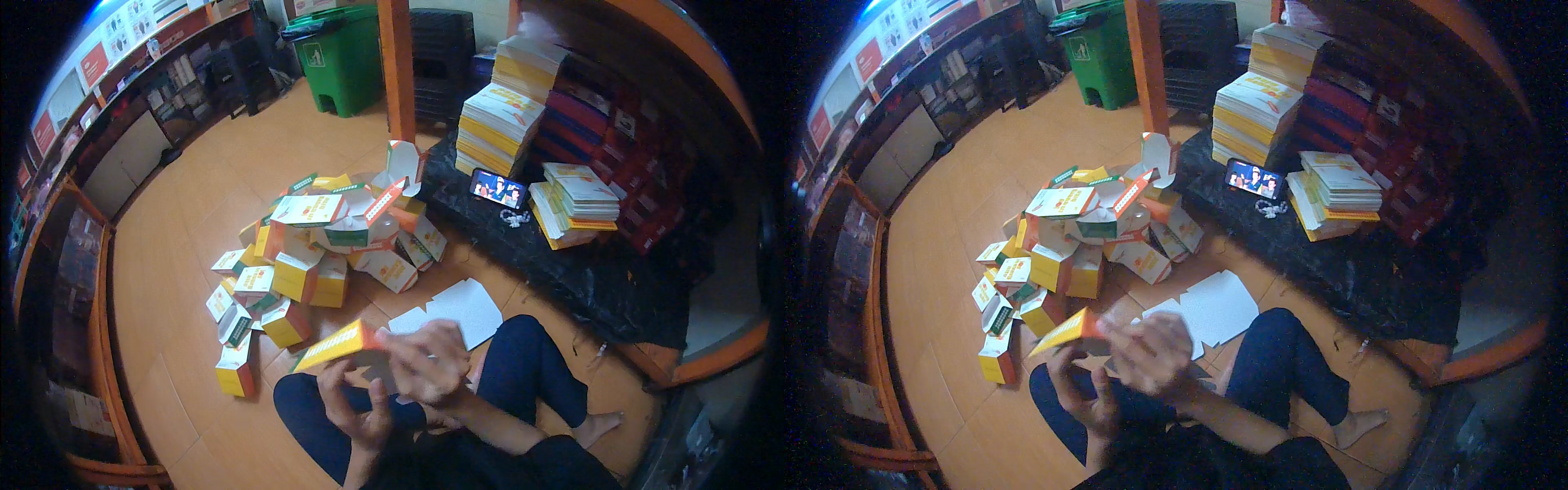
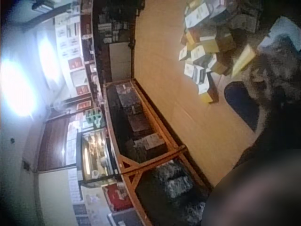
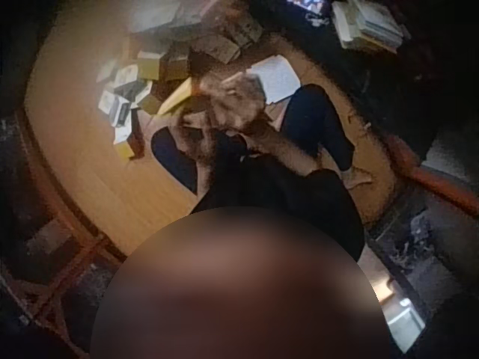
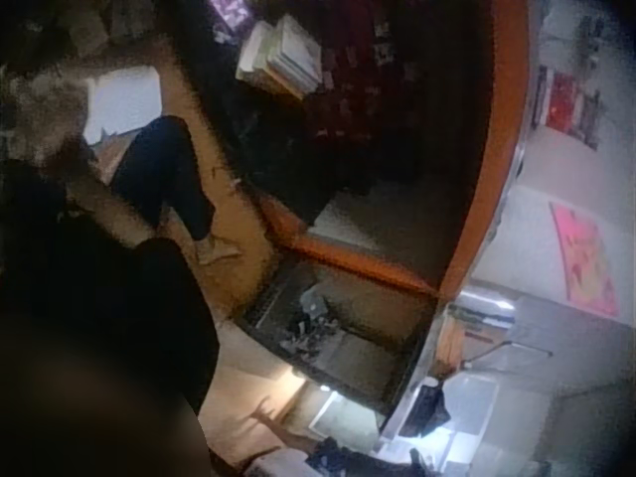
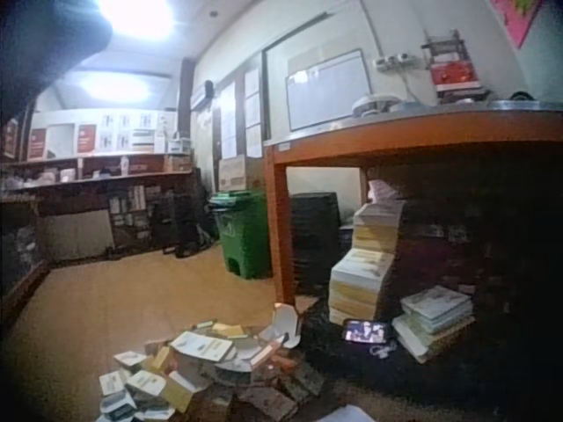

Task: The person sits on the floor and folds flat cardboard pieces into small rectangular boxes. They fold the sides and tuck flaps to form each box, then place the finished boxes into a growing pile nearby.

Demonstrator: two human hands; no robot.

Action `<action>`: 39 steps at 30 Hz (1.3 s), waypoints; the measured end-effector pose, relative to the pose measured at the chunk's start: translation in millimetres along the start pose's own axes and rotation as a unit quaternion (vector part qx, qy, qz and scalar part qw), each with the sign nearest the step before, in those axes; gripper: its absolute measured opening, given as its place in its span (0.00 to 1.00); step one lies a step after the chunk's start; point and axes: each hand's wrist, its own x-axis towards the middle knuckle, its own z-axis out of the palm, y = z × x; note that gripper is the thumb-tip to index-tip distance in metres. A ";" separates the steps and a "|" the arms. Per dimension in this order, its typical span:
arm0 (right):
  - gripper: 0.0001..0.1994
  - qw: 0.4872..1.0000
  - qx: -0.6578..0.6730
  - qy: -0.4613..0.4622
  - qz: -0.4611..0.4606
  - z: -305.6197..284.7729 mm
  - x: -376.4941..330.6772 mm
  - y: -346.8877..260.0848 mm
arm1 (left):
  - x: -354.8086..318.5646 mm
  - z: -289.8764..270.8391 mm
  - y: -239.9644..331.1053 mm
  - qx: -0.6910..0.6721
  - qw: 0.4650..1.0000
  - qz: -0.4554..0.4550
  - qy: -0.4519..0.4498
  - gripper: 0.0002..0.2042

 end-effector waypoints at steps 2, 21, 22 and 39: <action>0.20 0.999 0.047 -0.019 -0.012 4.4 -7.0 -11.9 | -0.7 6.5 2.1 -0.267 0.951 -0.158 0.011 0.17; 0.07 0.970 0.213 -0.011 0.116 5.8 2.2 -21.4 | -12.4 0.3 -9.7 -0.406 0.868 -0.276 0.074 0.06; 0.06 0.966 0.229 -0.027 0.121 6.3 1.5 -19.5 | -11.6 0.8 -10.0 -0.411 0.862 -0.288 0.079 0.06; 0.33 0.977 0.171 -0.126 0.006 35.6 -19.3 -16.2 | 1.1 0.2 -6.3 -0.296 0.899 -0.314 0.076 0.13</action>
